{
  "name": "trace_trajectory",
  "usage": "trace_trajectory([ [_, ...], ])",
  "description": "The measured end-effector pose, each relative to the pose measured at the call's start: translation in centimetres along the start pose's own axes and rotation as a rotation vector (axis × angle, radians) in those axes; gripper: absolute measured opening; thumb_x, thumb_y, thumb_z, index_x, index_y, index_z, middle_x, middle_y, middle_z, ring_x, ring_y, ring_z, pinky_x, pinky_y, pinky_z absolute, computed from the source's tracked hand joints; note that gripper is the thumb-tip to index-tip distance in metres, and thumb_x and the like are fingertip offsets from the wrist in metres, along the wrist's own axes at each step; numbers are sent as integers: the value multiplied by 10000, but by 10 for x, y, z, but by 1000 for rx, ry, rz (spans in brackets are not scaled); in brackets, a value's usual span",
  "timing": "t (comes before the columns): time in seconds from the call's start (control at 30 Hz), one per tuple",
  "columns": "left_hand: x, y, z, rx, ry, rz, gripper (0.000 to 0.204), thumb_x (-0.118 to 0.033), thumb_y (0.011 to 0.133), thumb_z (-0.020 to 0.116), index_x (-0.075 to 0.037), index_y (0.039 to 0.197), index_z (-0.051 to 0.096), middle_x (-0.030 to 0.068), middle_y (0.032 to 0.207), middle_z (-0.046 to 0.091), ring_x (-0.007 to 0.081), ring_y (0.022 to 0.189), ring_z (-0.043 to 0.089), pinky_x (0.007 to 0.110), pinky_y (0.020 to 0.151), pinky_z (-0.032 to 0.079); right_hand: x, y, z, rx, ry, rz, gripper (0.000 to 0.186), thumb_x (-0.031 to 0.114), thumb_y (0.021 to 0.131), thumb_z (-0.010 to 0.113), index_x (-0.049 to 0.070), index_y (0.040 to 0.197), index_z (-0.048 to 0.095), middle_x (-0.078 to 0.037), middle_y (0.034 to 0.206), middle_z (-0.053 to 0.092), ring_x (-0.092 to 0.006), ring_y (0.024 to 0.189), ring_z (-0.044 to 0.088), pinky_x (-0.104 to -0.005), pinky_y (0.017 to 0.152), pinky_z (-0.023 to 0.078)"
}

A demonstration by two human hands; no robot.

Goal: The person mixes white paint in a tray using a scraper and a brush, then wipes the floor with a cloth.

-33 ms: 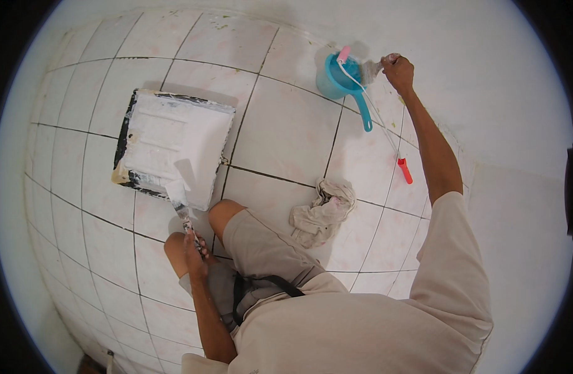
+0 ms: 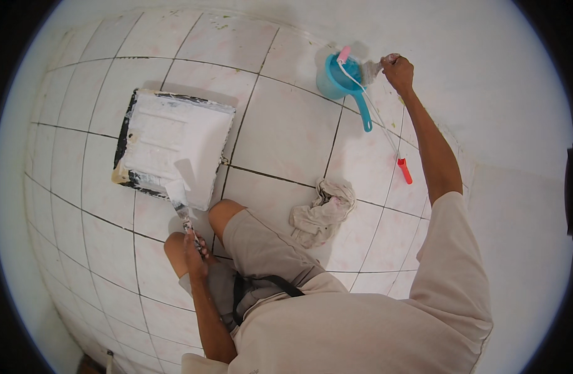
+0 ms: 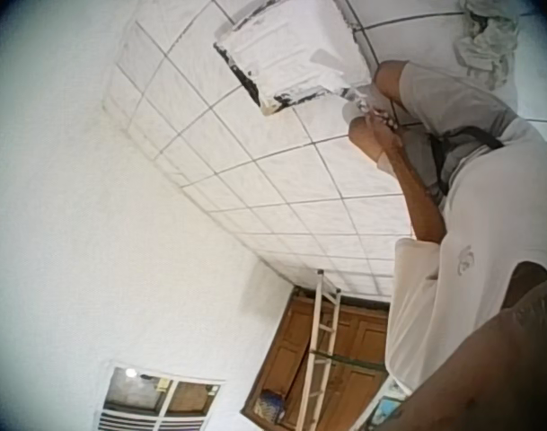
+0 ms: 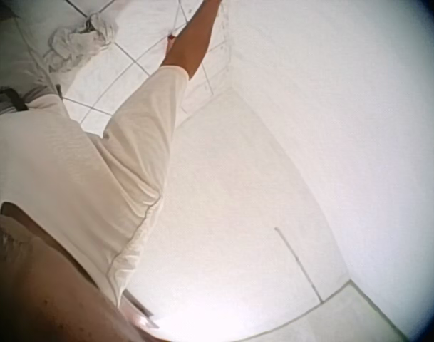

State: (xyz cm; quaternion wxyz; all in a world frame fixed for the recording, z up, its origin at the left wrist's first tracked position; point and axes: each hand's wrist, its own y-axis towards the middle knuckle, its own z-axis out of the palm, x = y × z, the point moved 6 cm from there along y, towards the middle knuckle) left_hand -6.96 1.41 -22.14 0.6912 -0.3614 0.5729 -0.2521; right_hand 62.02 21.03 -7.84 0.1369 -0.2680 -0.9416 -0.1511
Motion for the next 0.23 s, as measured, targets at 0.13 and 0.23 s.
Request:
trace_trajectory([
  [0.13,1,0,0,27,-17,3,293,-396,974,432,-123,911,518,-37,667,478,48,515,413,190,451,321,2,1,-2,15,-36,38,269,307,756,660,45,807,690,-159,762,679,-340,758,664,-400,709,524],
  [0.23,3,2,0,37,-32,-4,303,-407,968,439,-120,915,519,-35,671,481,50,519,414,191,454,324,-5,5,-5,-22,-79,29,275,310,756,658,52,842,693,-168,801,683,-343,787,664,-405,739,527],
])
